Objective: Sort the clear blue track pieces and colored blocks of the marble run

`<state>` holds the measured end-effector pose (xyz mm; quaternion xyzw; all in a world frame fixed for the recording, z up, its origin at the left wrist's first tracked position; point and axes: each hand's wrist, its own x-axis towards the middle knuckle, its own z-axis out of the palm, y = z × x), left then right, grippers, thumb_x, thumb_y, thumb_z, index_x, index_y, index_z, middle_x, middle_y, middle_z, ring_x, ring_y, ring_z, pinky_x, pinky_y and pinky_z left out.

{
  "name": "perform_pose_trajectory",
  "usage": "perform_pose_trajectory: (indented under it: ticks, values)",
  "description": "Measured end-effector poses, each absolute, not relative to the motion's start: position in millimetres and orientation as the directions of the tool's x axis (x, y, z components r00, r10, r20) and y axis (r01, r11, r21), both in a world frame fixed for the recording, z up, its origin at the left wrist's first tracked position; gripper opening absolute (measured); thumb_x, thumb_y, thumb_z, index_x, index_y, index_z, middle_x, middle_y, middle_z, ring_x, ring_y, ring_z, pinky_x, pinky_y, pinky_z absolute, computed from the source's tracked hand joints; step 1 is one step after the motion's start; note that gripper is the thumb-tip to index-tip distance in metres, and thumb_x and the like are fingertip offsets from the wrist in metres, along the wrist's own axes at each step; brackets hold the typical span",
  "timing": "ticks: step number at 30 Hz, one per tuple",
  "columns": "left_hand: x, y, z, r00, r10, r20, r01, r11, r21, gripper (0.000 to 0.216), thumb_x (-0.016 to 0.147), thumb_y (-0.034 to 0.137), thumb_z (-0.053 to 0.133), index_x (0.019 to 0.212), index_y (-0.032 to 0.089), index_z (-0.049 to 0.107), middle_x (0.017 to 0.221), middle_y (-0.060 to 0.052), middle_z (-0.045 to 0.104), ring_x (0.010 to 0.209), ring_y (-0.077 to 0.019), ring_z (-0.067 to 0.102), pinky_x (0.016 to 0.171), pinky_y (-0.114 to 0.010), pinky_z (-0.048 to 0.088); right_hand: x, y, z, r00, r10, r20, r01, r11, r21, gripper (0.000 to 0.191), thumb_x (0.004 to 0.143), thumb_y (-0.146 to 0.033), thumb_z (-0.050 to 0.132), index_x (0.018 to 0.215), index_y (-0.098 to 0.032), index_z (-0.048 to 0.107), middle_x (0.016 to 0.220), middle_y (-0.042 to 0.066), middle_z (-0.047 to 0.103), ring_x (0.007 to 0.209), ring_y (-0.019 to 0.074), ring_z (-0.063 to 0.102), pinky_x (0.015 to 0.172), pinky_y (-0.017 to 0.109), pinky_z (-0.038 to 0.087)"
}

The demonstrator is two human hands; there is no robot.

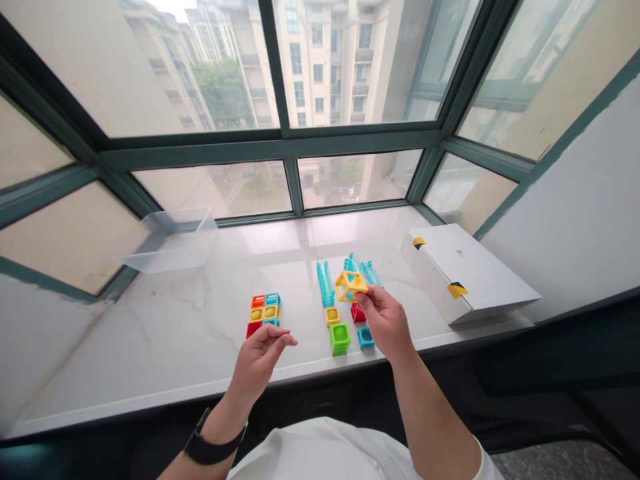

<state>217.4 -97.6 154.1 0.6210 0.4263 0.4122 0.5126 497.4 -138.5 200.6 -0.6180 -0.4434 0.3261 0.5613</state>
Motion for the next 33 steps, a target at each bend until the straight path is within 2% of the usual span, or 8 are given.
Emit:
perform_pose_trajectory:
  ticks: [3,5,9,12,18,23,28,33]
  values:
    - [214,-98,147,0.301,0.952,0.045,0.177,-0.102,0.979,0.032,0.092,0.050,0.074,0.081,0.020,0.066,0.078,-0.006,0.079,0.079,-0.0222,0.076,0.081,-0.035,0.059,504,-140,195,0.382,0.922,0.063,0.192,-0.013,-0.981,0.046,0.094,-0.065,0.065,0.103,-0.020,0.070,0.082,0.003,0.069,0.069,0.0178,0.064,0.058,0.026,0.055]
    - [215,-98,145,0.313,0.949,0.048,0.183,-0.110,0.977,0.034,0.094,0.052,0.070,0.082,0.020,0.068,0.078,-0.005,0.078,0.080,-0.0215,0.075,0.081,-0.035,0.058,507,-139,191,0.370,0.926,0.070,0.246,-0.025,-0.969,0.045,0.096,-0.064,0.062,0.100,-0.020,0.070,0.080,0.002,0.067,0.069,0.0176,0.063,0.059,0.027,0.054]
    - [222,-93,143,0.311,0.948,0.068,0.077,-0.097,0.992,0.037,0.102,0.053,0.056,0.105,0.020,0.072,0.085,-0.006,0.077,0.083,-0.0200,0.073,0.082,-0.034,0.059,510,-132,186,0.349,0.917,0.192,0.411,0.034,-0.911,0.040,0.098,-0.060,0.058,0.091,-0.022,0.069,0.090,0.004,0.067,0.084,0.0203,0.065,0.073,0.030,0.055]
    - [229,-88,141,0.298,0.949,0.102,0.039,-0.119,0.992,0.034,0.100,0.048,0.062,0.120,0.021,0.066,0.096,-0.007,0.076,0.090,-0.0199,0.072,0.083,-0.034,0.059,510,-125,188,0.312,0.924,0.223,0.474,0.052,-0.879,0.039,0.099,-0.059,0.056,0.092,-0.023,0.070,0.099,0.006,0.067,0.092,0.0226,0.064,0.080,0.033,0.055]
    - [247,-74,146,0.331,0.912,0.244,0.161,-0.309,0.937,0.036,0.097,0.032,0.067,0.132,0.027,0.059,0.123,-0.008,0.067,0.101,-0.0188,0.069,0.086,-0.034,0.060,506,-114,189,0.250,0.952,0.177,0.485,0.035,-0.874,0.033,0.101,-0.052,0.055,0.091,-0.023,0.068,0.095,0.004,0.066,0.091,0.0220,0.063,0.082,0.034,0.051]
    - [266,-56,149,0.440,0.823,0.359,0.296,-0.511,0.807,0.056,0.093,0.019,0.069,0.144,0.033,0.051,0.140,-0.007,0.059,0.110,-0.0190,0.068,0.089,-0.035,0.061,499,-104,186,0.191,0.974,0.118,0.512,0.004,-0.859,0.032,0.100,-0.049,0.054,0.088,-0.022,0.067,0.089,0.002,0.063,0.083,0.0194,0.061,0.076,0.032,0.051]
    - [282,-39,133,0.519,0.772,0.367,0.400,-0.599,0.693,0.059,0.089,0.017,0.074,0.142,0.031,0.053,0.129,-0.005,0.068,0.109,-0.0224,0.069,0.093,-0.041,0.060,494,-92,181,0.131,0.991,-0.004,0.576,-0.079,-0.814,0.030,0.098,-0.047,0.054,0.083,-0.022,0.064,0.080,0.000,0.063,0.071,0.0168,0.059,0.064,0.028,0.047]
    - [287,-36,115,0.521,0.787,0.332,0.412,-0.572,0.709,0.046,0.090,0.019,0.074,0.132,0.029,0.059,0.117,-0.003,0.072,0.102,-0.0210,0.070,0.087,-0.037,0.061,496,-86,173,0.091,0.995,-0.048,0.696,-0.098,-0.711,0.031,0.099,-0.044,0.054,0.084,-0.021,0.067,0.088,0.002,0.069,0.077,0.0178,0.064,0.070,0.030,0.049]
